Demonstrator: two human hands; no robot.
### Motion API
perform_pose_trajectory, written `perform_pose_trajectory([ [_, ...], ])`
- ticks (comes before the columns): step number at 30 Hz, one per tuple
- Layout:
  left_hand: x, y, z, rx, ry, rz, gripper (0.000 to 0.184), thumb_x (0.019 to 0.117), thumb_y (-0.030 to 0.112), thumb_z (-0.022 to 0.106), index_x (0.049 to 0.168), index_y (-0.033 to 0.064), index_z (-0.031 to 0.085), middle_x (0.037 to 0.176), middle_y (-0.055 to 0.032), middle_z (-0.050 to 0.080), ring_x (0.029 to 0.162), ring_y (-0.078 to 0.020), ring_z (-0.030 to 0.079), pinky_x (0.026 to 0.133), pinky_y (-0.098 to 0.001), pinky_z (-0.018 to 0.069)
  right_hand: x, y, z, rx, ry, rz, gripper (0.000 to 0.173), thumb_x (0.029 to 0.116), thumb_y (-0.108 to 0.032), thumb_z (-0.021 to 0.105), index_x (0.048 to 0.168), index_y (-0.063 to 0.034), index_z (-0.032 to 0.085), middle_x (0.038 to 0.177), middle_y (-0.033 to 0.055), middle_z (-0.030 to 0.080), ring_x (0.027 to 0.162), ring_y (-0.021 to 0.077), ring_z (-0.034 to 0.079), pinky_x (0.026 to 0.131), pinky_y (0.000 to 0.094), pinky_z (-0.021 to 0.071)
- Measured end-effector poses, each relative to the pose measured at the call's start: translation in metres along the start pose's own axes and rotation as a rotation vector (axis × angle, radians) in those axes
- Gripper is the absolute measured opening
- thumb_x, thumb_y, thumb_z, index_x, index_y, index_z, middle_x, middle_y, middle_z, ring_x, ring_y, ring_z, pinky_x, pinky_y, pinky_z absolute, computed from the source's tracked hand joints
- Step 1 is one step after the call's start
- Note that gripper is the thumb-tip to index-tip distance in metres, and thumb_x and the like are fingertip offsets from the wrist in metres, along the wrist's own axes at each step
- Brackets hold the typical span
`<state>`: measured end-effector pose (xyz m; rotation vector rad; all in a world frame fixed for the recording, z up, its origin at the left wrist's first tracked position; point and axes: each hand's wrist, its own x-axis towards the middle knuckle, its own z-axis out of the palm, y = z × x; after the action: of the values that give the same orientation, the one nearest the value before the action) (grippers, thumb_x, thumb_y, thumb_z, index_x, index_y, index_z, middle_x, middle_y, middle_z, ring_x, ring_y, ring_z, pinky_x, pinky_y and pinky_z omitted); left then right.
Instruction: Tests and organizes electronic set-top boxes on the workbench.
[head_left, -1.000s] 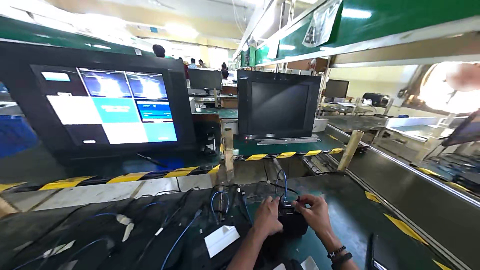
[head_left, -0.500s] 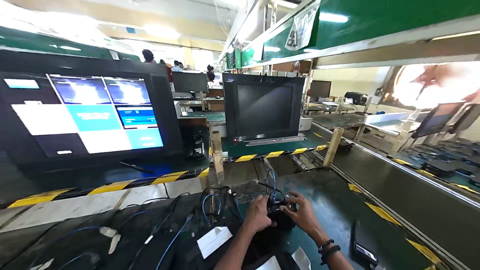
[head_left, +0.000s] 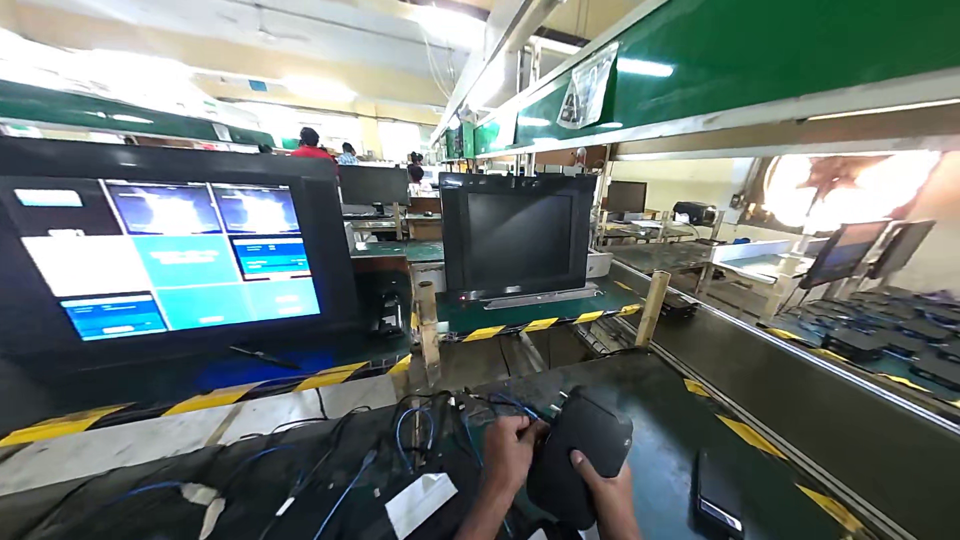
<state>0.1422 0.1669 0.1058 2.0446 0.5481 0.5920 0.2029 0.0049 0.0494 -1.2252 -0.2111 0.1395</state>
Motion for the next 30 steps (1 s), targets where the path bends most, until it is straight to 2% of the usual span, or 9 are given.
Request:
perform_pose_trajectory([
  [2, -0.007, 0.004, 0.002, -0.025, 0.076, -0.036, 0.028, 0.1025, 0.024, 0.061, 0.094, 0.0019, 0.076, 0.085, -0.0084, 0.075, 0.082, -0.0190, 0.074, 0.081, -0.0402, 0.0599, -0.003, 0.002, 0.001, 0.007, 0.027, -0.001, 0.086, 0.0659, -0.024, 0.093, 0.135, 0.0036, 0.050, 0.108, 0.0162, 0.072, 0.096, 0.0234, 0.073, 0.085, 0.0419, 0.0641],
  [4, -0.005, -0.002, 0.005, -0.381, 0.146, -0.128, 0.027, 0.1068, 0.018, 0.056, 0.096, -0.0012, 0.070, 0.083, -0.0094, 0.077, 0.074, -0.0189, 0.078, 0.069, -0.0365, 0.0680, -0.006, 0.003, 0.002, 0.033, 0.040, 0.014, 0.084, 0.0677, -0.023, 0.092, 0.136, 0.0031, 0.050, 0.109, 0.0164, 0.072, 0.096, 0.0236, 0.073, 0.085, 0.0418, 0.0642],
  [9, -0.005, -0.019, 0.007, -0.468, -0.022, -0.073, 0.014, 0.0970, 0.015, 0.070, 0.096, 0.0034, 0.077, 0.093, -0.0069, 0.077, 0.087, -0.0149, 0.073, 0.085, -0.0345, 0.0614, -0.012, 0.001, -0.005, -0.023, -0.033, 0.022, 0.089, 0.0667, -0.023, 0.093, 0.137, 0.0040, 0.047, 0.111, 0.0155, 0.072, 0.098, 0.0220, 0.073, 0.086, 0.0405, 0.0639],
  [12, -0.005, -0.014, 0.012, -0.470, 0.181, -0.072, 0.013, 0.0953, 0.011, 0.070, 0.088, 0.0022, 0.076, 0.083, -0.0069, 0.076, 0.077, -0.0146, 0.074, 0.077, -0.0350, 0.0631, -0.014, 0.000, -0.002, -0.020, 0.012, -0.020, 0.085, 0.0657, -0.021, 0.092, 0.135, 0.0041, 0.050, 0.109, 0.0147, 0.072, 0.096, 0.0207, 0.073, 0.085, 0.0392, 0.0639],
  [14, -0.003, -0.008, 0.007, -0.559, 0.325, -0.125, 0.016, 0.0996, 0.012, 0.067, 0.095, -0.0011, 0.073, 0.086, -0.0109, 0.076, 0.076, -0.0191, 0.076, 0.071, -0.0378, 0.0673, -0.013, 0.000, 0.002, 0.015, 0.095, -0.033, 0.082, 0.0686, -0.021, 0.091, 0.135, 0.0035, 0.050, 0.109, 0.0152, 0.072, 0.096, 0.0208, 0.073, 0.084, 0.0393, 0.0636],
  [17, -0.008, -0.001, -0.011, -0.690, 0.066, -0.135, 0.018, 0.0997, 0.015, 0.068, 0.104, -0.0013, 0.073, 0.095, -0.0123, 0.076, 0.084, -0.0226, 0.076, 0.074, -0.0385, 0.0656, -0.008, -0.005, -0.002, 0.080, 0.097, -0.002, 0.076, 0.0737, -0.021, 0.087, 0.135, 0.0034, 0.048, 0.105, 0.0153, 0.072, 0.091, 0.0206, 0.073, 0.081, 0.0389, 0.0643],
  [20, -0.016, 0.005, -0.017, -0.750, -0.155, -0.072, 0.017, 0.0981, 0.012, 0.069, 0.106, -0.0021, 0.073, 0.094, -0.0112, 0.075, 0.080, -0.0195, 0.074, 0.074, -0.0336, 0.0642, -0.007, -0.007, -0.005, 0.114, 0.030, 0.037, 0.074, 0.0741, -0.021, 0.085, 0.133, 0.0027, 0.047, 0.100, 0.0131, 0.073, 0.086, 0.0187, 0.074, 0.077, 0.0373, 0.0648],
  [26, -0.016, 0.007, -0.020, -0.708, -0.186, -0.017, 0.017, 0.0955, 0.014, 0.073, 0.101, -0.0016, 0.074, 0.089, -0.0089, 0.075, 0.077, -0.0159, 0.073, 0.074, -0.0307, 0.0630, -0.012, -0.002, -0.006, 0.135, 0.017, 0.053, 0.064, 0.0800, -0.023, 0.081, 0.130, 0.0014, 0.048, 0.097, 0.0090, 0.073, 0.084, 0.0144, 0.074, 0.077, 0.0336, 0.0642],
  [30, -0.015, -0.005, -0.017, -0.481, -0.129, 0.100, 0.018, 0.0942, 0.022, 0.075, 0.096, 0.0041, 0.078, 0.088, -0.0045, 0.076, 0.077, -0.0130, 0.072, 0.075, -0.0293, 0.0621, -0.014, 0.000, -0.007, 0.105, 0.035, 0.048, 0.068, 0.0790, -0.019, 0.081, 0.134, 0.0014, 0.046, 0.101, 0.0098, 0.072, 0.088, 0.0140, 0.073, 0.079, 0.0333, 0.0638],
])
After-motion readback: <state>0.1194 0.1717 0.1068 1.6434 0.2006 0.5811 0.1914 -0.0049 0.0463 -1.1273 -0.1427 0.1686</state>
